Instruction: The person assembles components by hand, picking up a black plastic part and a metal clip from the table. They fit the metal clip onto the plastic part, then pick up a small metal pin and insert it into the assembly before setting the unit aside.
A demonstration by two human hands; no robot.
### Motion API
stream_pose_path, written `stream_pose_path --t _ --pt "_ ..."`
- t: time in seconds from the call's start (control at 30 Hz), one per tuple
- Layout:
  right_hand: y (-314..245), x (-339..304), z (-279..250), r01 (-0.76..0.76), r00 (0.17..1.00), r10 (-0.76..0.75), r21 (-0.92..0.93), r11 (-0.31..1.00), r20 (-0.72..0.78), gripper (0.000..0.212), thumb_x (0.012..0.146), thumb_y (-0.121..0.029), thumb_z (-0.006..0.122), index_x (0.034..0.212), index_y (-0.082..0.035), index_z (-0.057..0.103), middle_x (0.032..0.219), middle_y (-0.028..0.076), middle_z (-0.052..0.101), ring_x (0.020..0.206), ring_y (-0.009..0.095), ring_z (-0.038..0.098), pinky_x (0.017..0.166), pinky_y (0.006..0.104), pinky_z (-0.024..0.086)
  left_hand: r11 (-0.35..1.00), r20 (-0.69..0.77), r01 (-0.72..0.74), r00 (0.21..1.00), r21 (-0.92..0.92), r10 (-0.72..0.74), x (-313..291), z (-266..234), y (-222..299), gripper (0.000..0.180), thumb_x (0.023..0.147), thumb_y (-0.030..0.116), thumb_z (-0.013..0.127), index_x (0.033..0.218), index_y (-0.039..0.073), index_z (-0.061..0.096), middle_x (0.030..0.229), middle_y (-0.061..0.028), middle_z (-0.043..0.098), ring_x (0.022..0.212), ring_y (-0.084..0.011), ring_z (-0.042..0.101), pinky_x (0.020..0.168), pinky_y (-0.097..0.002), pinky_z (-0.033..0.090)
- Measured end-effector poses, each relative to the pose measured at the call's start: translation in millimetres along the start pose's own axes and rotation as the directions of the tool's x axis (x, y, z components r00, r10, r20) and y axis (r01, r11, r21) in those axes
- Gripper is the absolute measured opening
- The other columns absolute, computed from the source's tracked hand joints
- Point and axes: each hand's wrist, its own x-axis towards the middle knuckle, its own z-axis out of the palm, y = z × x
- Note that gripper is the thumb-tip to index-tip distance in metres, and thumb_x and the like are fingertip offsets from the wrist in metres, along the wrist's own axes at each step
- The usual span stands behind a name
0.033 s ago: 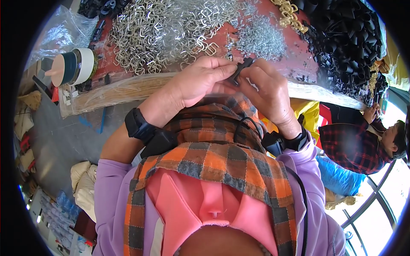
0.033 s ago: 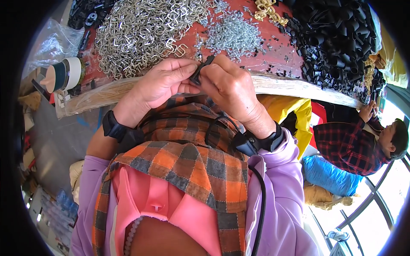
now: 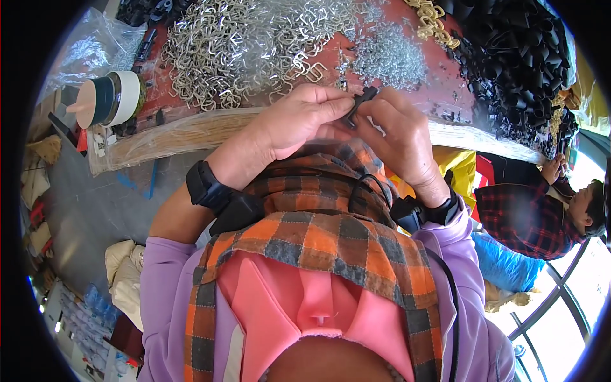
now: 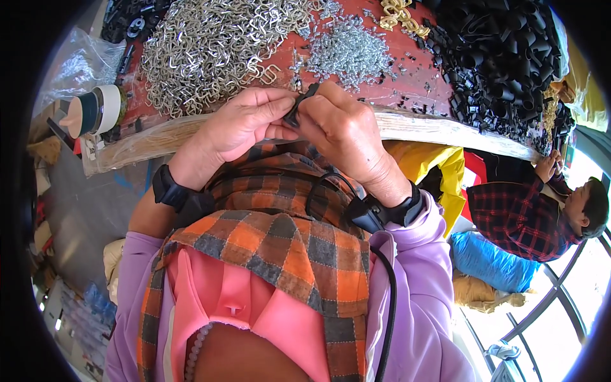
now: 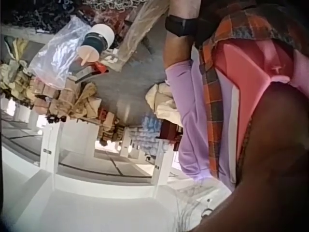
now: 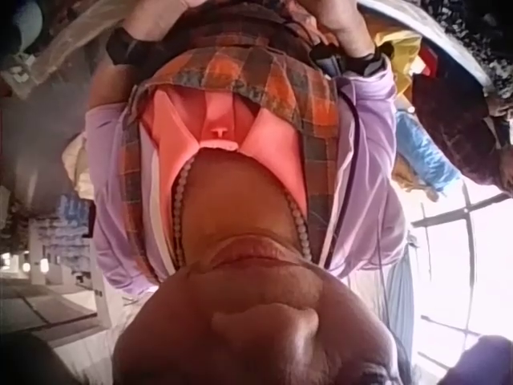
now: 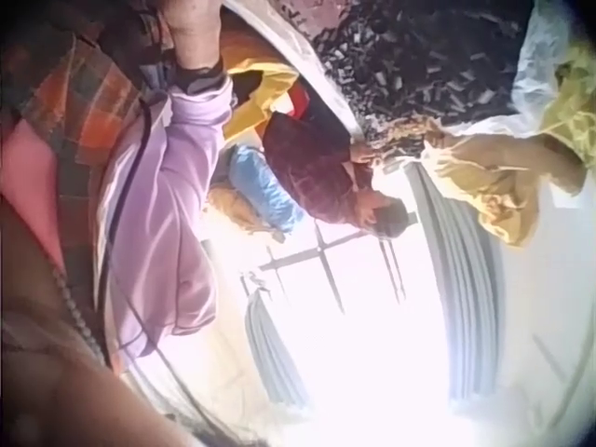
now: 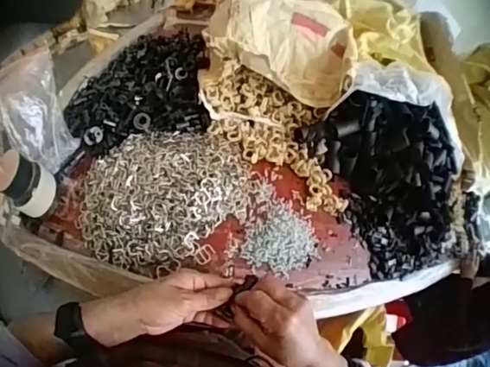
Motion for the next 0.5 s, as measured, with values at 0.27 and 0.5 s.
stream_pose_path --t 0.27,0.5 --pt "-1.5 2.4 5.9 -0.042 0.993 0.052 -0.1 0.994 0.106 0.009 0.064 0.001 0.058 0.072 -0.002 0.054 0.065 0.008 0.048 0.055 0.023 0.051 0.049 0.0296 0.04 0.994 0.04 0.018 0.999 0.107 -0.023 -4.3 -0.6 1.3 0.027 0.084 0.014 0.045 0.105 -0.003 0.045 0.095 -0.008 0.053 0.087 -0.0152 0.053 0.077 -0.0268 0.045" --pt "4.1 19.1 11.1 -0.138 0.99 0.126 0.265 0.954 0.061 0.013 0.064 -0.001 0.06 0.076 -0.003 0.056 0.07 0.008 0.051 0.056 0.024 0.05 0.049 0.0294 0.041 0.998 -0.028 -0.047 0.999 -0.031 0.046 -22.2 -16.8 7.4 0.024 0.083 0.012 0.045 0.101 -0.003 0.048 0.096 -0.0126 0.053 0.085 -0.0185 0.055 0.075 -0.0248 0.047"
